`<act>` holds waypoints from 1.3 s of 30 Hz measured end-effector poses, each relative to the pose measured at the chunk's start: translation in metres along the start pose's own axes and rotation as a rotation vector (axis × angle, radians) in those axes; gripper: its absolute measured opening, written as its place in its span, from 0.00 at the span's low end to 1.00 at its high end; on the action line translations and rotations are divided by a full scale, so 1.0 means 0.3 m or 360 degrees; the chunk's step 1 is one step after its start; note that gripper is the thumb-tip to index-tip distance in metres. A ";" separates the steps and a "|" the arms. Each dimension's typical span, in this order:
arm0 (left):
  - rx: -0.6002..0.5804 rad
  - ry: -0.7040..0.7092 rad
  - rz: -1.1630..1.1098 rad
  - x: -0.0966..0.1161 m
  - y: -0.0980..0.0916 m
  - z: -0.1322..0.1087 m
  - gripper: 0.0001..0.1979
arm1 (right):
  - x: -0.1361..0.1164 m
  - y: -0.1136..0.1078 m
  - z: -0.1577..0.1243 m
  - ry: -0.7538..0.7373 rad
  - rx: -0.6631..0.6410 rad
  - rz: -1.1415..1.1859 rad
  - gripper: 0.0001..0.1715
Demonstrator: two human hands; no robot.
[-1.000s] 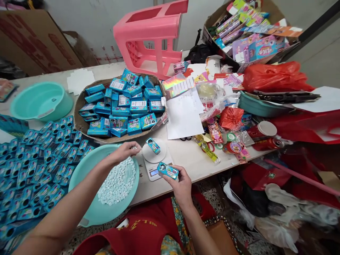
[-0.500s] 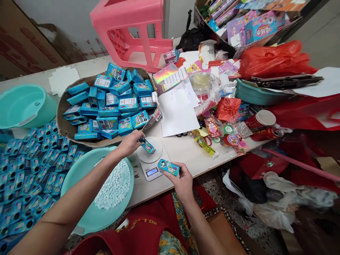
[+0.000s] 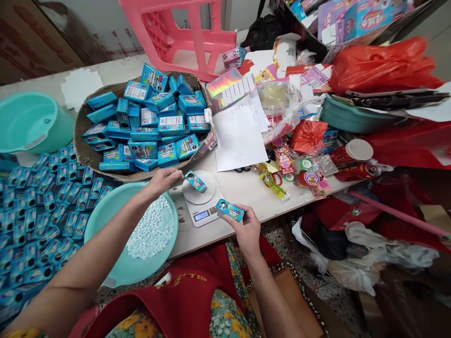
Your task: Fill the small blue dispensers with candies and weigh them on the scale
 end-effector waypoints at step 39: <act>-0.0192 0.0678 0.1185 0.182 0.093 0.047 0.14 | 0.020 0.033 0.024 -0.0002 0.0017 -0.0061 0.29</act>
Point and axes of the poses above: each hand's wrist, its own z-axis towards the middle knuckle, its own y-axis out of the palm, x = y × z, the point moved 7 cm from there along z, towards the middle knuckle, and after that the axes turned 7 degrees about -z, right-handed, at the moved point
